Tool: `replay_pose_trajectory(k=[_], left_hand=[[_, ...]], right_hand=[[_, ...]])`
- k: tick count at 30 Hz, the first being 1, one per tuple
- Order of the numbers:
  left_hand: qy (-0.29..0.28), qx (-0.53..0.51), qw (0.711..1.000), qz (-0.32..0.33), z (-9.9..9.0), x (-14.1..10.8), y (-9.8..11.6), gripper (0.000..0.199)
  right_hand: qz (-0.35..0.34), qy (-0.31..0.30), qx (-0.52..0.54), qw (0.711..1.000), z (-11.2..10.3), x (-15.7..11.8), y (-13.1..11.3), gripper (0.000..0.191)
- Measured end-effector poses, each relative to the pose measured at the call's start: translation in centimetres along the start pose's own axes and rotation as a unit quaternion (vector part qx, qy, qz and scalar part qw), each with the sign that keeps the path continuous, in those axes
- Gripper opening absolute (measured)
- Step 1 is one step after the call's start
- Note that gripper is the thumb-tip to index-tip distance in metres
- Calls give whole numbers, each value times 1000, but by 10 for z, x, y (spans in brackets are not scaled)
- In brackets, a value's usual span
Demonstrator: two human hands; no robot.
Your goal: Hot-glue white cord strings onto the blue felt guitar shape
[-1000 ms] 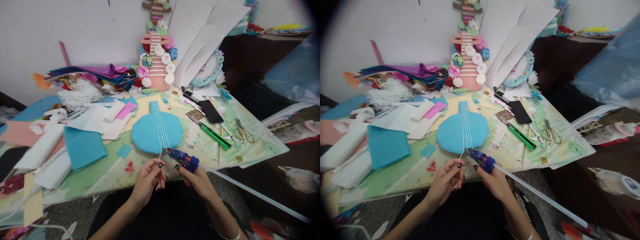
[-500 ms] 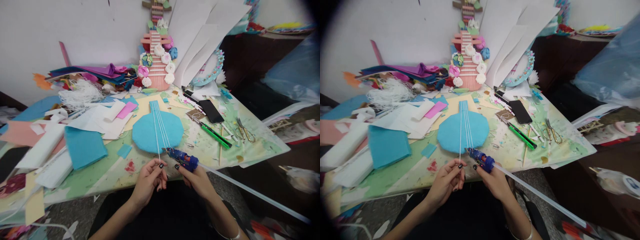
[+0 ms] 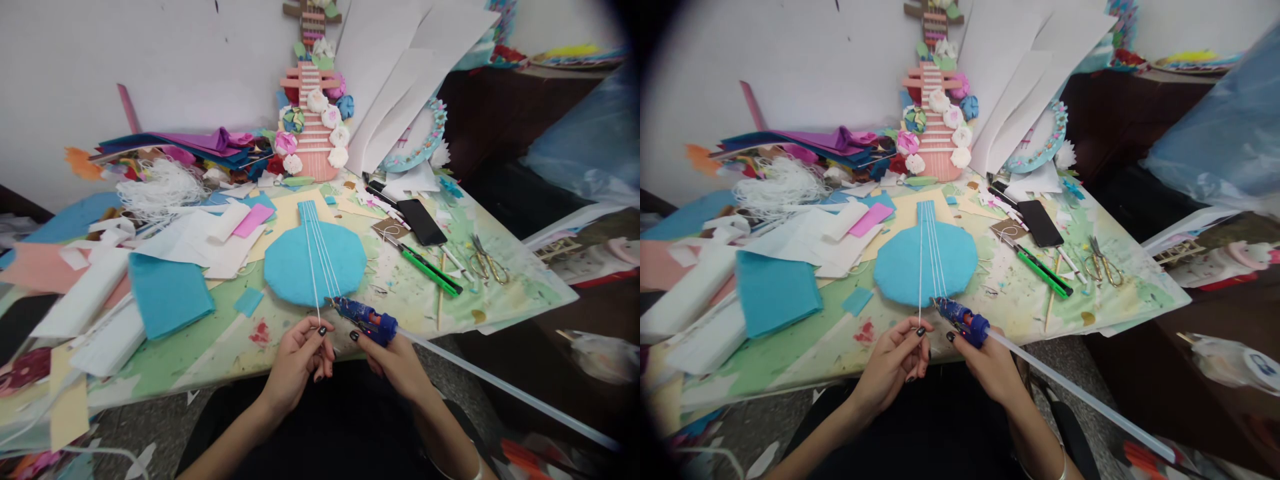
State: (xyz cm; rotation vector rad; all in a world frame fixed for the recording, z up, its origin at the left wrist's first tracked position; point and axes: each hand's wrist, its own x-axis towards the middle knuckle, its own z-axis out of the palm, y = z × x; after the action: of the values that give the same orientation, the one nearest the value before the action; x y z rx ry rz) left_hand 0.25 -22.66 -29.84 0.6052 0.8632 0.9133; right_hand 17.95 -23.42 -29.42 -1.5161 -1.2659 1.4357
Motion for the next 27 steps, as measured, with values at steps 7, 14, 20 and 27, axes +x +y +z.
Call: replay_pose_trajectory(k=[7,14,20,27], left_hand=[[3,2,1000,4,0,-1,-2,27],[7,1,1000,2,0,-2,-1,28],[15,0,1000,1,2,-1,1,31],[13,8,1000,4,5,-3,-1,30]], right_hand=[[6,4,-8,1000,2,1,-3,32],[7,7,-20,1000,2,3,-2,35],[17,6,-4,1000,1,-3,0,34],[26,1,18,999,2,-7,2,34]])
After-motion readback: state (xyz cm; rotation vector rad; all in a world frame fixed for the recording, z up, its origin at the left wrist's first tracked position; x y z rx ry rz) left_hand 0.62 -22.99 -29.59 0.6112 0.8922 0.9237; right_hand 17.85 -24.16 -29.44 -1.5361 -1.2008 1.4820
